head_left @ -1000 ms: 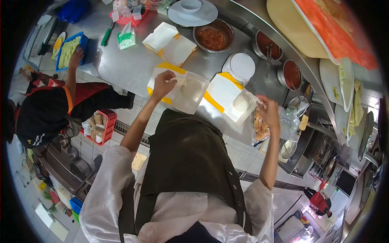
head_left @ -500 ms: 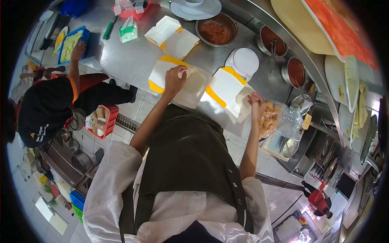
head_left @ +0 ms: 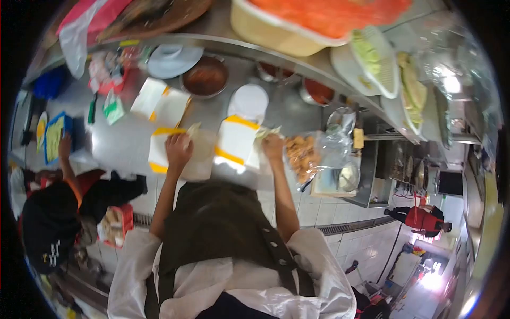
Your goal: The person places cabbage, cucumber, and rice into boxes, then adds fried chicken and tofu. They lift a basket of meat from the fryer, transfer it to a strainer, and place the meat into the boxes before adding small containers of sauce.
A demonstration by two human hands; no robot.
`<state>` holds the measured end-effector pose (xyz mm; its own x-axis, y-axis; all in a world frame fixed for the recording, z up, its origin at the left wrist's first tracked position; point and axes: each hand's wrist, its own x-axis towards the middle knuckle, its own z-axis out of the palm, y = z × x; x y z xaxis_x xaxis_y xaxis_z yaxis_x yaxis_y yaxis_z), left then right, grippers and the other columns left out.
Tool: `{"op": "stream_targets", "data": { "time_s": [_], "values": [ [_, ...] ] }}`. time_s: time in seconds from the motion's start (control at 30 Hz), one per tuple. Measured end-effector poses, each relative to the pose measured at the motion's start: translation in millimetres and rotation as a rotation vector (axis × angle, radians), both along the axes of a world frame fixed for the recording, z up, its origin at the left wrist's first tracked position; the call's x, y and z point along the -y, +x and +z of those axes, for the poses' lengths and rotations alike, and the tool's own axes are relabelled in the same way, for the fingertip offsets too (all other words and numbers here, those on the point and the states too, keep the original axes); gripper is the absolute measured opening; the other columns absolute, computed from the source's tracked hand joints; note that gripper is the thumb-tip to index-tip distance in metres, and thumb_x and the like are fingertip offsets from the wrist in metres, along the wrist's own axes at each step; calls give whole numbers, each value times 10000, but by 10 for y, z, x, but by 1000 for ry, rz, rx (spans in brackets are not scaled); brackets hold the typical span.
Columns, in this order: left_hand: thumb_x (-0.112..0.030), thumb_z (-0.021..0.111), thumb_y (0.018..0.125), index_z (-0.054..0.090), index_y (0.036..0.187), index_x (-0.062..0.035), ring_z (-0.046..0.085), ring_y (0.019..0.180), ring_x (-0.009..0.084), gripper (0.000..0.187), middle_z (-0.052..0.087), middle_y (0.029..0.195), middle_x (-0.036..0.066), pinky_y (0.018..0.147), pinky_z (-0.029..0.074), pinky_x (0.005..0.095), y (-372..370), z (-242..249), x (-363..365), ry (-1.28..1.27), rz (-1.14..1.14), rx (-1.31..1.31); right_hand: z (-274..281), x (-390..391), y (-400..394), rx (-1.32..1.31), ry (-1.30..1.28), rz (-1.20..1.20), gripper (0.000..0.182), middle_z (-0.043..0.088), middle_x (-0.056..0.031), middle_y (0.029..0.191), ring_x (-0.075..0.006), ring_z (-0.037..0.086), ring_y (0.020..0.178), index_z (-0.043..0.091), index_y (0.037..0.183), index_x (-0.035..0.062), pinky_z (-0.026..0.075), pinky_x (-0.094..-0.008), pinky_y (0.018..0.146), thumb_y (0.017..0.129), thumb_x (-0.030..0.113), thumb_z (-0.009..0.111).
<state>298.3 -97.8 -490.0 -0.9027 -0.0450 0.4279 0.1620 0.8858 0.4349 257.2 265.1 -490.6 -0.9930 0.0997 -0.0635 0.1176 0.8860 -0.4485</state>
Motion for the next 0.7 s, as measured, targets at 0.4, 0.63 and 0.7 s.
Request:
{"op": "stream_targets", "data": {
  "time_s": [0.4, 0.63, 0.7],
  "values": [
    [-11, 691, 761, 503, 1089, -17, 489, 1095, 384, 379, 497, 1120, 195, 922, 412, 473, -211, 1254, -330, 258, -21, -177, 2939, -318, 168, 496, -446, 214, 500, 667, -145, 1000, -164, 644, 704, 533, 1330, -1, 539, -301, 651, 956, 329, 575],
    [27, 695, 705, 593, 920, -50, 590, 886, 328, 250, 593, 974, 119, 736, 503, 410, -773, 2982, -1330, 329, -701, -698, 4723, -1115, -1231, -275, 213, 70, 421, 720, -128, 974, -218, 658, 913, 650, 1206, 82, 495, -342, 860, 918, 387, 621],
    [32, 672, 707, 608, 891, -45, 590, 887, 332, 209, 597, 969, 112, 733, 494, 414, -879, 3541, -1747, 311, -903, -694, 4345, -1413, -2119, -88, 339, 187, 603, 686, -159, 1131, -282, 652, 1031, 552, 1345, 154, 474, -385, 934, 869, 515, 634]
  ]
}}
